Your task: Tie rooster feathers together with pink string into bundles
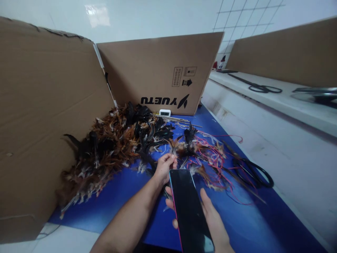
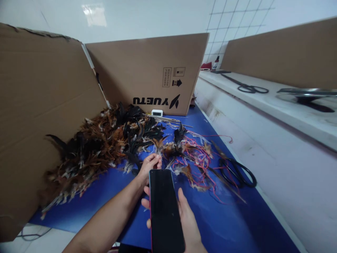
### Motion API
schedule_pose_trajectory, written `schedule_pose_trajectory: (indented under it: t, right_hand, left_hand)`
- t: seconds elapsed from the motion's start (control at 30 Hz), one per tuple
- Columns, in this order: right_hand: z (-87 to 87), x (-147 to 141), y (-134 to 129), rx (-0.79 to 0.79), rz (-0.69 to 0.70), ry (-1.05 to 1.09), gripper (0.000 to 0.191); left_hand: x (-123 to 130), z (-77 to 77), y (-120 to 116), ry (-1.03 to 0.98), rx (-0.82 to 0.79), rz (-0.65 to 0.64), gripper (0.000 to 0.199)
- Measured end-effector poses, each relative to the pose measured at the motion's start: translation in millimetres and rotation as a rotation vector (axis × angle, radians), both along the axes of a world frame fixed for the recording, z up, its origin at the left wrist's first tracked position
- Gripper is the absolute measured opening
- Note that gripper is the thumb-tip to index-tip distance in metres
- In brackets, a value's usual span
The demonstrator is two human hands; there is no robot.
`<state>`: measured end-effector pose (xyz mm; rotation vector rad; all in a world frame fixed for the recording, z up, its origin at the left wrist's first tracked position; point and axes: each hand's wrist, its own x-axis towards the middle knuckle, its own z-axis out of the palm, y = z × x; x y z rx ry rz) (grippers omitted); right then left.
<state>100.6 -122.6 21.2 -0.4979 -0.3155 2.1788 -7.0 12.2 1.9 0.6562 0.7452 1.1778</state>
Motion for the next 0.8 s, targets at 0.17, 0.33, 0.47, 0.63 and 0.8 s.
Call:
schedule_pose_trajectory:
  t: [0.17, 0.33, 0.47, 0.63, 0.8]
  right_hand:
    - [-2.0, 9, 3, -0.021, -0.068, -0.061, 0.059]
    - [9.3, 35, 17, -0.045, -0.153, -0.174, 0.051]
    - [21.0, 54, 35, 0.013, -0.198, -0.257, 0.053]
    - [27.4, 72, 56, 0.132, -0.213, -0.337, 0.062]
    - [27.9, 82, 72, 0.164, -0.188, -0.386, 0.068]
  left_hand:
    - [0, -6.9, 2, 0.004, 0.033, 0.009, 0.036]
    - [-1, -6.7, 1, -0.011, 0.085, -0.013, 0.029]
    - [-1, -6.1, 1, 0.004, 0.100, 0.000, 0.028]
    - [0, -6.5, 2, 0.018, 0.081, 0.013, 0.030]
    - [0, -6.8, 2, 0.018, 0.082, 0.004, 0.029]
